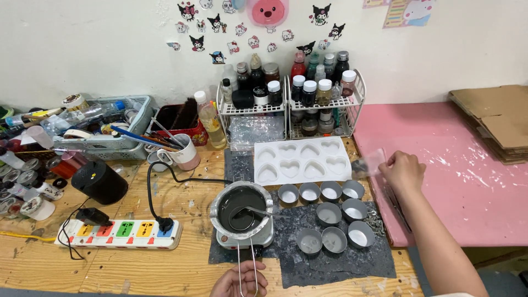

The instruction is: Melting wax and preparing a heart-shaped mold for candle making.

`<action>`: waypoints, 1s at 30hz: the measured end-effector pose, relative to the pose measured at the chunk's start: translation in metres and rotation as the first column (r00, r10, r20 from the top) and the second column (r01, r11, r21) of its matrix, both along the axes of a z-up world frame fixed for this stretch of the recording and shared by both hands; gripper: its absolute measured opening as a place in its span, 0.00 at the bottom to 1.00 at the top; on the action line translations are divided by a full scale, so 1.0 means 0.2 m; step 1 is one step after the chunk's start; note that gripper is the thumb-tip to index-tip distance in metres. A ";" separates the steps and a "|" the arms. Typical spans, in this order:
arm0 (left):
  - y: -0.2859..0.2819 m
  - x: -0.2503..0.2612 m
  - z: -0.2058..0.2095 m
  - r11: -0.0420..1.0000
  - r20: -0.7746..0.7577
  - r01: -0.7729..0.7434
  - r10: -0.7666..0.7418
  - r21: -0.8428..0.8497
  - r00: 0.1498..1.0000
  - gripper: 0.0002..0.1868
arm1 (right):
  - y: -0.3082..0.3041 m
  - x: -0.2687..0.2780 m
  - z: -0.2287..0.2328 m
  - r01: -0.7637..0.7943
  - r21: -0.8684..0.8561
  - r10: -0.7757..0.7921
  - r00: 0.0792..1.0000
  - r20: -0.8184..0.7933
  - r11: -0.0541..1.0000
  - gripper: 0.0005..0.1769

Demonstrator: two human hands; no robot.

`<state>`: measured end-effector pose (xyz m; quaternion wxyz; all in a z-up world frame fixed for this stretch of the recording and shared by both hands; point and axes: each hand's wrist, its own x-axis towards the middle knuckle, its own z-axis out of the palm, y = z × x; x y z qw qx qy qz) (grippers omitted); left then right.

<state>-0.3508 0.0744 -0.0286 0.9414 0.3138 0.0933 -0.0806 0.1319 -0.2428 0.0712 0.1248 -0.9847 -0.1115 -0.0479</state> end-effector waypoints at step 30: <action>-0.15 0.00 0.51 0.949 -0.140 -0.037 0.084 0.313 0.987 0.24 | 0.54 -0.87 0.47 -0.649 0.525 0.776 0.630 -0.036 0.551 0.21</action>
